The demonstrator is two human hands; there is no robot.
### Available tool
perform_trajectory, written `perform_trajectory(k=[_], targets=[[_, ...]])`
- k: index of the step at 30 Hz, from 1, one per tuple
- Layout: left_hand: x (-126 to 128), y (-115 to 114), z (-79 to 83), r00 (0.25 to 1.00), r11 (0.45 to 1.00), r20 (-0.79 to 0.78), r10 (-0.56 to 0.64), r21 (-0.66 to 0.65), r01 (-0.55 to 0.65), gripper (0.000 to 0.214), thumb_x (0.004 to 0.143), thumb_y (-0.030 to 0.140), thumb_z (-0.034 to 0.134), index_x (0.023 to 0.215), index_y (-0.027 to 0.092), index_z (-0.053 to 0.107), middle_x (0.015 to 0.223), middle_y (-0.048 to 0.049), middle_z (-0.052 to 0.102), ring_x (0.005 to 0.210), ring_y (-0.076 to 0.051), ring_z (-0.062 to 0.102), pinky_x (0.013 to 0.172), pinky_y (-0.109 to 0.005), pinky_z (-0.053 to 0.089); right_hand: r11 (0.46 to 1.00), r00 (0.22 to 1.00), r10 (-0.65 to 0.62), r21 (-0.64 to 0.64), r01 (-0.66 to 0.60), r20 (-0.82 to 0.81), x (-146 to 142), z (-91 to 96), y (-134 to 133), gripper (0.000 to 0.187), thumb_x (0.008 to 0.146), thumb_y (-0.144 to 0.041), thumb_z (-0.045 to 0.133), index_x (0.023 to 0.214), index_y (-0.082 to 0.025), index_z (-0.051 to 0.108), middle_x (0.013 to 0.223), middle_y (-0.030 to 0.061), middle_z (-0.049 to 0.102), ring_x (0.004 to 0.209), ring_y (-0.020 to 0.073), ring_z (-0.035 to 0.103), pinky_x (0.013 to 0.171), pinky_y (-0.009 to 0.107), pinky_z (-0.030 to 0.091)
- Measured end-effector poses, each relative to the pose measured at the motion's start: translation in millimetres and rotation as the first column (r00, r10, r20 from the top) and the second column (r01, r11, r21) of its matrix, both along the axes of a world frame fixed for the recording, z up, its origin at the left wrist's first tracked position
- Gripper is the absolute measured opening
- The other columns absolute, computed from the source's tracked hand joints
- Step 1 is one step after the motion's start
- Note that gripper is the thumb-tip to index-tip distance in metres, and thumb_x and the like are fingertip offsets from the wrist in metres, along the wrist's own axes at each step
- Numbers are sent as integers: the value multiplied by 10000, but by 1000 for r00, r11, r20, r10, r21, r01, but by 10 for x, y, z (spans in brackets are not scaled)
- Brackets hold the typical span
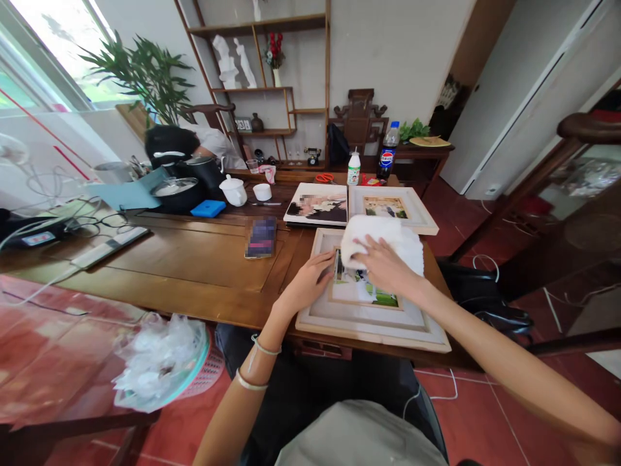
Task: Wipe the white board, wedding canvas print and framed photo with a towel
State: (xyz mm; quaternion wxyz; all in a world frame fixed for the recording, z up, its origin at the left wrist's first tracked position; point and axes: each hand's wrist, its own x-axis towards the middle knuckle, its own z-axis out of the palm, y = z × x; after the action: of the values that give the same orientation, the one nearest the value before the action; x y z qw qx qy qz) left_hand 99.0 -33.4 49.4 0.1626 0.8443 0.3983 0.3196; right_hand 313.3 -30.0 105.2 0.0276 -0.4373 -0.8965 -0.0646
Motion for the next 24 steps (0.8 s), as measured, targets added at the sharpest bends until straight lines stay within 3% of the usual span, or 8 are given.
perform_trajectory(k=[5,8,11,15,18,21,24], targets=[[5,3,21,1000,1000,10,-10,-7,10,385,871,161,441,1243,187,538,1348,-85,500,1271,-210,436,1086,-417,343,963,990,129,-231,-137,-51,-126,112,-780,488,690,-15,464,1126,-178,612,1414,149,393,1319,310,300,1035,534,273],[1,13,-14,1000,1000,20,6,3,-6,395,865,167,450,1252,182,529,1345,-86,504,1270,-214,437,1084,-425,346,948,981,168,-255,-188,-100,-83,159,-1175,458,696,-54,491,1108,-209,617,1441,119,360,1330,310,278,1054,534,252],[-3,14,-36,1000,1000,18,16,11,-17,396,864,166,449,1252,167,528,1344,-93,504,1271,-209,434,1087,-419,342,953,981,147,-246,-176,-129,-36,172,-1339,460,694,-67,493,1107,-230,612,1460,96,330,1333,298,277,1059,517,262],[-9,2,-13,1000,1000,8,1,6,-1,397,868,181,450,1259,165,520,1355,-94,492,1275,-209,429,1088,-417,340,973,989,80,-206,-104,-122,53,94,-1122,520,651,-20,471,1112,-215,616,1428,98,387,1329,270,294,1055,475,290],[-13,-7,5,1000,1000,5,-2,4,2,404,861,192,467,1262,180,518,1358,-86,489,1278,-215,426,1087,-422,339,997,996,-42,-63,37,-79,200,-16,-741,523,629,26,452,1064,-187,650,1405,100,422,1325,282,299,1067,489,256],[-11,-11,4,1000,1000,9,0,-3,0,404,858,188,468,1257,176,523,1358,-86,490,1277,-213,427,1088,-416,340,985,985,-152,76,158,-76,349,-45,-349,530,641,27,453,1107,-154,628,1388,124,438,1317,294,311,1058,498,263],[-6,-11,1,1000,1000,17,3,-13,-3,392,860,188,467,1246,169,532,1359,-88,488,1278,-214,424,1092,-413,332,979,986,-130,146,145,-107,330,32,-55,534,663,13,450,1151,-149,595,1378,124,450,1338,287,265,1056,504,260]])
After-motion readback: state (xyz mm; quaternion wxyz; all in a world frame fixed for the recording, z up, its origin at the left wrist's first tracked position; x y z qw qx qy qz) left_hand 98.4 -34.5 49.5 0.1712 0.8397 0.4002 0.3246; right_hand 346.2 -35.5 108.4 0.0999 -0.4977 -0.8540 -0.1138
